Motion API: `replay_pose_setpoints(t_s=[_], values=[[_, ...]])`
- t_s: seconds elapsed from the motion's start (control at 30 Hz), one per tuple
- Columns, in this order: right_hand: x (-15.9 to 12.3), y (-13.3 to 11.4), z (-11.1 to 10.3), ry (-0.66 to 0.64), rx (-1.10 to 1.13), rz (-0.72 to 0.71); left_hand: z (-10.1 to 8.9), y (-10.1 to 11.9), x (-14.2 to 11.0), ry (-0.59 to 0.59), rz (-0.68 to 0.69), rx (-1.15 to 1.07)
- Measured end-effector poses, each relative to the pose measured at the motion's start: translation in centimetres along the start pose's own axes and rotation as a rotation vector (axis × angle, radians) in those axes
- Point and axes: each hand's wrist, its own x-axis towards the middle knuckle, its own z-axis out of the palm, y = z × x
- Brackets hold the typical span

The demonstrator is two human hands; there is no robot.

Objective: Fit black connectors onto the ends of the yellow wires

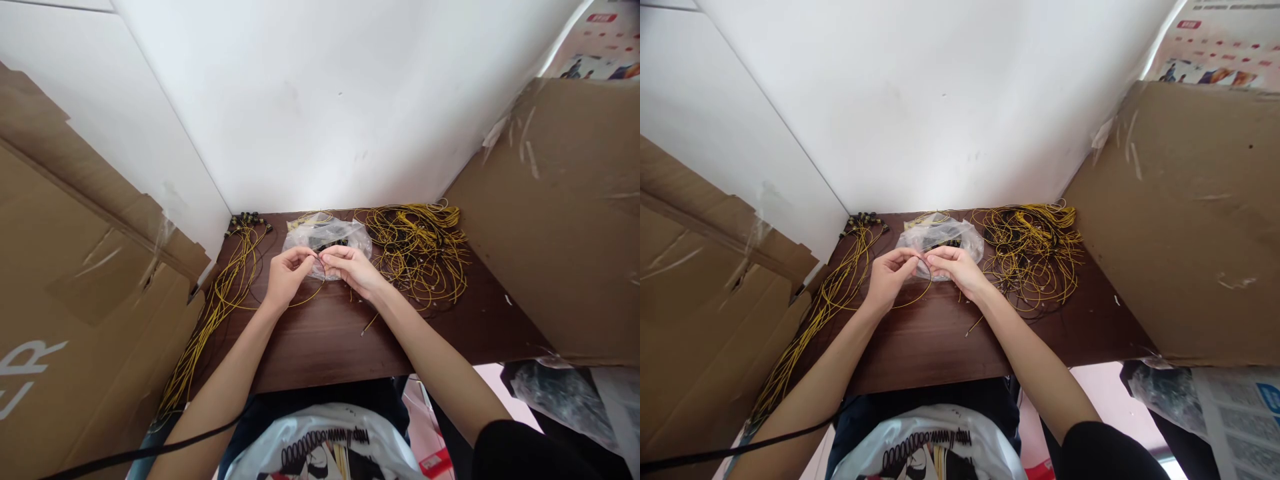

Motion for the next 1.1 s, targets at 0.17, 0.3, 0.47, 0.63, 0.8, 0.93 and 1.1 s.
replay_pose_setpoints(t_s=[0.17, 0.3, 0.47, 0.63, 0.8, 0.93, 1.1], values=[[0.03, 0.16, 0.09, -0.004, -0.150, -0.125, 0.01, -0.06, 0.05, 0.022, -0.051, -0.019], [-0.01, 0.19, 0.17, 0.012, -0.230, -0.149, 0.00, -0.03, 0.01, 0.015, -0.062, -0.024], [0.09, 0.20, 0.02, 0.038, -0.195, -0.119, -0.07, -0.03, -0.03, 0.010, 0.001, 0.021], [0.20, 0.34, -0.22, 0.036, -0.138, -0.080, 0.03, 0.29, -0.25, -0.024, 0.066, 0.060], [0.18, 0.39, -0.35, 0.023, -0.117, -0.066, 0.21, 0.48, -0.46, -0.054, 0.088, 0.063], [0.17, 0.36, -0.37, 0.021, -0.126, -0.074, 0.25, 0.29, -0.45, -0.043, 0.084, 0.080], [0.16, 0.34, -0.35, 0.023, -0.129, -0.083, 0.20, 0.04, -0.39, -0.037, 0.061, 0.062]])
